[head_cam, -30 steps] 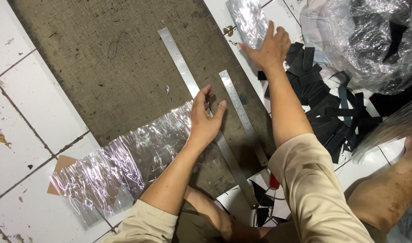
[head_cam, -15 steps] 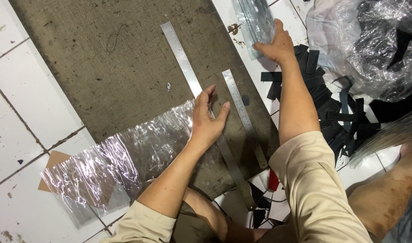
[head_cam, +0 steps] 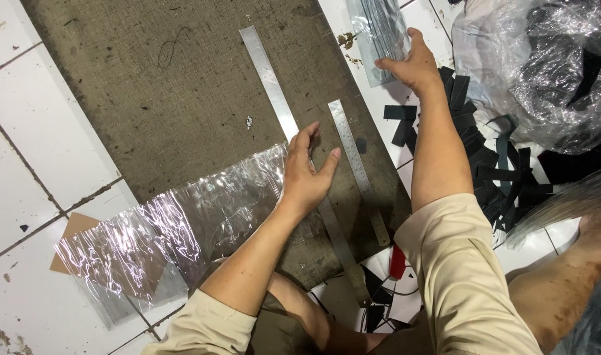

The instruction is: Measuring and cutting plastic sheets and organizing leather strips on a workshop floor

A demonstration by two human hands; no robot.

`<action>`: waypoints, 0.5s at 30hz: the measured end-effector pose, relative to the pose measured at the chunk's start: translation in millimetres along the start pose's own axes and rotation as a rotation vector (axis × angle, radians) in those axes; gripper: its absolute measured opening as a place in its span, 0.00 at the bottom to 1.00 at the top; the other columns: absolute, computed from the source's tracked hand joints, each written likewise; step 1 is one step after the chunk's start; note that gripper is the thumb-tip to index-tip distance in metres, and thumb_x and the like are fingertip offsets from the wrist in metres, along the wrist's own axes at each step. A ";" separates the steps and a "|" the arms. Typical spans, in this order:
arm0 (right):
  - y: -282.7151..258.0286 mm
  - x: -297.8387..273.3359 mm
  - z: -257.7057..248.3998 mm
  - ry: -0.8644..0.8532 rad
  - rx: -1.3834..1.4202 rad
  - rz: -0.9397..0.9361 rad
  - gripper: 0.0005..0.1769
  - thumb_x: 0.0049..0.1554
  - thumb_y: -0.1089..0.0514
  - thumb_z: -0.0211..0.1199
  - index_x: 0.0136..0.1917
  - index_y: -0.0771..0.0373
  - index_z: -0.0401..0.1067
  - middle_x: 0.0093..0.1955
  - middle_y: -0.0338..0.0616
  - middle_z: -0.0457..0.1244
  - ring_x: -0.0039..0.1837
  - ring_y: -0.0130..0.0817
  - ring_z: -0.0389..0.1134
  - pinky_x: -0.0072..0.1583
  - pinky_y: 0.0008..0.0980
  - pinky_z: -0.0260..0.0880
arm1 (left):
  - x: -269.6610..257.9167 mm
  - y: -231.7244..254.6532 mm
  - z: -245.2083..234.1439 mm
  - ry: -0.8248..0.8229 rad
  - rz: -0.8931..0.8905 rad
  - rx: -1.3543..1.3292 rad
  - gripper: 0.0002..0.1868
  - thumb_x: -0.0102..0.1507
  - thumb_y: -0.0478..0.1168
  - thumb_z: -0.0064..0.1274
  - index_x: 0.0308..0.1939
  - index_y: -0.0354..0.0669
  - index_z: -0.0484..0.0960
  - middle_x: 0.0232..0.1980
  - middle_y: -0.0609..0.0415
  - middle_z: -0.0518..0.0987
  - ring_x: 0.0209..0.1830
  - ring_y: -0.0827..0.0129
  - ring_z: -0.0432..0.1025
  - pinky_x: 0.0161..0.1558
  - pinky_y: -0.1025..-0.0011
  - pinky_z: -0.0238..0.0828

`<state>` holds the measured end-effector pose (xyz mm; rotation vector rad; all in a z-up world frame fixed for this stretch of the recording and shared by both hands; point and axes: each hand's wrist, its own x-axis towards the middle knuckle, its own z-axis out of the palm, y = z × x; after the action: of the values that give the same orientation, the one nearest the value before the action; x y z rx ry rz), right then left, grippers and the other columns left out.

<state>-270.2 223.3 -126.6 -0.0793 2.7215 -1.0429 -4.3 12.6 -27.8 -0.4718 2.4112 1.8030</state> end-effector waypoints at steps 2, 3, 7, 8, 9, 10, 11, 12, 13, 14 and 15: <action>2.2 0.4 1.1 0.002 -0.003 -0.003 0.53 0.46 0.54 0.79 0.76 0.61 0.53 0.60 0.58 0.69 0.56 0.47 0.75 0.63 0.43 0.69 | 0.1 -2.0 0.6 0.004 0.016 -0.005 0.34 0.64 0.44 0.53 0.70 0.39 0.59 0.67 0.44 0.68 0.68 0.55 0.66 0.68 0.53 0.64; 3.4 0.5 1.9 0.004 -0.005 -0.007 0.53 0.45 0.54 0.79 0.76 0.61 0.53 0.58 0.57 0.70 0.55 0.45 0.75 0.62 0.42 0.69 | -0.1 -3.1 0.9 0.010 0.033 -0.010 0.34 0.64 0.44 0.53 0.70 0.38 0.59 0.66 0.43 0.68 0.68 0.54 0.66 0.67 0.53 0.64; 3.6 1.4 6.8 0.019 -0.028 0.002 0.53 0.46 0.52 0.80 0.77 0.61 0.53 0.52 0.53 0.71 0.49 0.41 0.75 0.56 0.38 0.72 | -0.4 -3.8 1.9 0.018 0.046 -0.016 0.34 0.64 0.44 0.52 0.70 0.37 0.59 0.66 0.42 0.67 0.67 0.53 0.67 0.67 0.54 0.65; 1.2 0.4 8.9 0.032 -0.067 0.003 0.53 0.46 0.52 0.80 0.77 0.61 0.53 0.58 0.55 0.69 0.54 0.45 0.74 0.59 0.43 0.70 | -0.6 -3.3 1.8 0.007 0.035 -0.021 0.34 0.64 0.44 0.52 0.71 0.38 0.58 0.67 0.43 0.67 0.68 0.53 0.66 0.67 0.53 0.65; -1.4 -0.4 11.2 0.047 -0.105 0.004 0.53 0.46 0.53 0.79 0.76 0.62 0.53 0.63 0.57 0.67 0.59 0.49 0.73 0.62 0.49 0.69 | -0.3 -2.6 1.3 -0.005 0.025 -0.025 0.34 0.64 0.44 0.52 0.71 0.39 0.58 0.67 0.43 0.67 0.68 0.54 0.65 0.67 0.53 0.64; 1.7 1.7 12.5 0.047 -0.105 0.004 0.53 0.46 0.53 0.79 0.76 0.62 0.53 0.63 0.57 0.67 0.59 0.49 0.73 0.62 0.49 0.69 | -0.5 -0.7 0.4 -0.006 0.025 -0.025 0.34 0.64 0.44 0.52 0.71 0.39 0.58 0.67 0.43 0.67 0.68 0.54 0.65 0.67 0.53 0.64; 5.2 3.2 14.2 0.053 -0.126 -0.005 0.53 0.46 0.52 0.79 0.76 0.62 0.53 0.64 0.57 0.66 0.62 0.51 0.70 0.63 0.49 0.68 | -1.2 0.9 -0.2 -0.003 0.020 -0.026 0.34 0.64 0.44 0.52 0.71 0.38 0.58 0.67 0.43 0.67 0.69 0.54 0.65 0.66 0.55 0.66; 8.6 4.7 16.0 0.059 -0.147 -0.015 0.53 0.45 0.51 0.79 0.76 0.61 0.54 0.65 0.57 0.65 0.64 0.53 0.68 0.63 0.48 0.67 | -1.8 2.4 -0.9 -0.001 0.014 -0.027 0.34 0.64 0.44 0.52 0.71 0.38 0.58 0.67 0.43 0.67 0.69 0.55 0.65 0.64 0.57 0.67; 9.5 5.7 18.9 0.058 -0.149 -0.014 0.53 0.45 0.51 0.79 0.76 0.61 0.54 0.65 0.57 0.65 0.64 0.53 0.68 0.63 0.48 0.67 | -1.9 2.0 -0.7 -0.001 0.013 -0.029 0.34 0.64 0.44 0.52 0.71 0.38 0.58 0.67 0.43 0.67 0.69 0.55 0.65 0.64 0.57 0.67; 10.3 6.7 21.8 0.065 -0.176 -0.007 0.54 0.45 0.50 0.80 0.76 0.61 0.54 0.62 0.57 0.65 0.63 0.54 0.68 0.63 0.51 0.67 | -1.9 1.7 -0.6 0.001 0.021 -0.025 0.34 0.64 0.44 0.52 0.70 0.37 0.59 0.66 0.43 0.67 0.69 0.55 0.65 0.65 0.56 0.66; 10.6 8.3 24.5 0.073 -0.203 -0.002 0.55 0.44 0.49 0.81 0.76 0.60 0.54 0.60 0.57 0.65 0.62 0.55 0.67 0.63 0.53 0.67 | -1.5 1.6 -0.6 0.005 0.031 -0.021 0.34 0.64 0.44 0.52 0.70 0.37 0.59 0.66 0.43 0.67 0.68 0.54 0.66 0.65 0.56 0.66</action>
<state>-272.4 214.1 -152.9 -0.0784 2.8857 -0.7816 -3.3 12.8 -25.8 -0.4434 2.4187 1.8431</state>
